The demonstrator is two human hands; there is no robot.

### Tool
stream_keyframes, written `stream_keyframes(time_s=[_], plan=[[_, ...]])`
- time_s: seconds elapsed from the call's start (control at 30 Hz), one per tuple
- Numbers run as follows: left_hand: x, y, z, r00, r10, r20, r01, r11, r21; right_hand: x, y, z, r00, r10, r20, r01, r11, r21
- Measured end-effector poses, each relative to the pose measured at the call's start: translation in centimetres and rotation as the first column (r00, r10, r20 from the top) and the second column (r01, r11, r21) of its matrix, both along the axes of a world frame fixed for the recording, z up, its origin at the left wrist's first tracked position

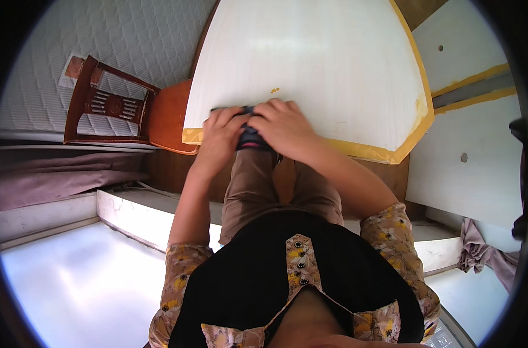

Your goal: The person sands the surface and edges of a white-painted wooden board using a sanding block. They move the block back and forth across the flat surface and along the perimeter, working methodically around the board.

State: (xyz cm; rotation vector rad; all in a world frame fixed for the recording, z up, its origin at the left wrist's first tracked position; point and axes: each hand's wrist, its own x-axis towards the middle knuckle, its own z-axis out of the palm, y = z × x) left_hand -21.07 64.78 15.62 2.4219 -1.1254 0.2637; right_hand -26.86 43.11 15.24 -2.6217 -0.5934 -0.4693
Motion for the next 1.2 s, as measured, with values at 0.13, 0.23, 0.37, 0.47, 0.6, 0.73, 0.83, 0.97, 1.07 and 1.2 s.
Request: stream_keyframes(time_s=[0.13,0.23,0.37,0.47,0.6,0.73,0.83,0.97,1.07,1.2], plan=[[2.2,-6.4,-0.6,0.991,-0.106,0.077,0.110,0.992,-0.062,0.2,-4.3,0.4,0.956,-0.292,-0.028,0.284,0.945,-0.160],[5.8,-8.4,-1.0,0.979,-0.128,0.161,0.134,0.991,-0.025,2.0,-5.4,-0.1,0.925,-0.379,-0.025,0.374,0.921,-0.111],[11.4,-5.7,-1.6,0.984,-0.079,0.162,0.073,0.996,0.042,7.0,-2.9,-1.3,0.928,-0.372,-0.028,0.366,0.923,-0.122],[15.6,-1.8,-1.2,0.988,-0.040,0.147,0.024,0.994,0.111,11.1,1.0,-1.8,0.933,-0.358,-0.029,0.353,0.929,-0.111],[14.9,2.0,-1.3,0.996,0.085,0.037,-0.089,0.988,0.123,11.6,4.0,-1.3,0.959,-0.280,-0.045,0.271,0.952,-0.143],[7.8,4.4,-0.6,0.998,0.058,-0.002,-0.058,0.997,0.055,5.6,4.7,-0.8,0.992,-0.125,-0.033,0.121,0.988,-0.096],[2.4,4.7,-0.2,0.999,0.039,-0.008,-0.039,0.999,0.024,1.4,4.4,-0.3,0.998,-0.061,-0.029,0.060,0.997,-0.045],[2.7,3.2,-0.8,0.995,0.056,0.079,-0.060,0.997,0.044,1.8,3.2,0.1,0.995,-0.071,-0.063,0.067,0.996,-0.064],[8.4,1.9,-1.1,0.987,0.036,0.158,-0.046,0.997,0.056,6.9,2.4,0.1,0.980,-0.169,-0.109,0.150,0.975,-0.163],[15.3,0.4,-0.8,0.982,0.095,0.165,-0.115,0.987,0.117,14.1,2.2,-0.3,0.968,-0.236,-0.088,0.220,0.961,-0.167]])
